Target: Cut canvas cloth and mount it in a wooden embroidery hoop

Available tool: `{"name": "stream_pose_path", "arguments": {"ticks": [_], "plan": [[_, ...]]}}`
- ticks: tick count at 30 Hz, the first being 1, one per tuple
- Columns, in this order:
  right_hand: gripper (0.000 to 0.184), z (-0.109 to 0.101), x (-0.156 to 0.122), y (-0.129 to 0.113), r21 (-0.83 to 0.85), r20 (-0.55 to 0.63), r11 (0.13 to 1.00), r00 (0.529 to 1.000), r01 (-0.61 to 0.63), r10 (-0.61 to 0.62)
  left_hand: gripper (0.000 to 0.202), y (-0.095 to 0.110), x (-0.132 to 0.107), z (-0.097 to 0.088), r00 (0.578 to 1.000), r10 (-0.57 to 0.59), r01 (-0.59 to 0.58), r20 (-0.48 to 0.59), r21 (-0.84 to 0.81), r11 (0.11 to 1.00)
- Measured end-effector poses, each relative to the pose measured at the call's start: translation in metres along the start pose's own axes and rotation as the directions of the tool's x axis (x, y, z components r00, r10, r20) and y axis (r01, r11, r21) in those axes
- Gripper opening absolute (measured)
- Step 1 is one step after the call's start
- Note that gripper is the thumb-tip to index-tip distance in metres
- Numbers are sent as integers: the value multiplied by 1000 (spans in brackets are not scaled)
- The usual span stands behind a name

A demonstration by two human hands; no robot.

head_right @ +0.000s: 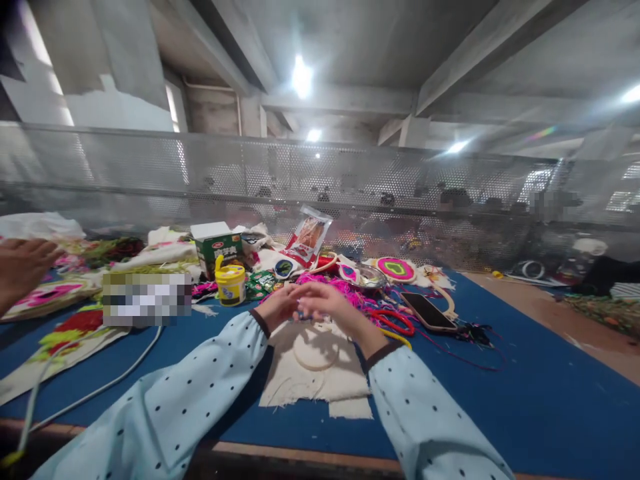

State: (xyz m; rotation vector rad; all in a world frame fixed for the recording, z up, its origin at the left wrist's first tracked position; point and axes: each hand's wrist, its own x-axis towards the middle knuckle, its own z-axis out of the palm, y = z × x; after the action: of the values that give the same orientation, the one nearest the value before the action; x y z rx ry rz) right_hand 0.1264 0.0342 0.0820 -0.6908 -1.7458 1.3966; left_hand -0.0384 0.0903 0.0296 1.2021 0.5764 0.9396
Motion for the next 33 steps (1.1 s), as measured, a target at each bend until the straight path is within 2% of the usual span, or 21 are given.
{"name": "stream_pose_path", "arguments": {"ticks": [2, 4, 7, 10, 12, 15, 20, 24, 29, 33], "plan": [[22, 11, 3, 10, -10, 71, 998, 995, -67, 68, 22, -2, 2, 11, 1000, -19, 20, 9, -31, 999], [21, 11, 1, 16, 24, 48, 996, 995, -90, 89, 17, -6, 6, 19, 999, -43, 43, 10, -18, 999], [23, 1, -8, 19, 93, 22, 992, 996, -89, 87, 18, -12, 9, 22, 999, -52, 52, 4, 12, 999], [24, -10, -15, 18, 167, 25, 982, 996, -92, 89, 24, -16, 8, 17, 997, -68, 67, 24, 53, 996], [24, -17, -16, 16, 234, -23, 968, 995, -86, 94, 27, -16, 6, 12, 996, -86, 81, 30, 134, 988], [24, -28, -15, 12, 322, -174, 946, 981, -23, 83, 29, -16, 5, 6, 996, -86, 80, 16, 228, 970], [20, -63, -23, 1, 367, -395, 906, 917, 209, -52, 26, -11, 10, -10, 997, 6, 18, -71, 327, 945], [9, -102, -42, -8, 382, -563, 828, 814, 410, -144, 19, 0, 15, -31, 977, 88, -6, -196, 382, 924], [6, -138, -61, -2, 377, -672, 787, 729, 488, -131, 14, 14, 16, -45, 949, 149, -32, -278, 387, 922], [5, -147, -65, 5, 407, -692, 756, 713, 512, -111, 12, 18, 14, -43, 932, 187, -66, -310, 362, 930]]}}
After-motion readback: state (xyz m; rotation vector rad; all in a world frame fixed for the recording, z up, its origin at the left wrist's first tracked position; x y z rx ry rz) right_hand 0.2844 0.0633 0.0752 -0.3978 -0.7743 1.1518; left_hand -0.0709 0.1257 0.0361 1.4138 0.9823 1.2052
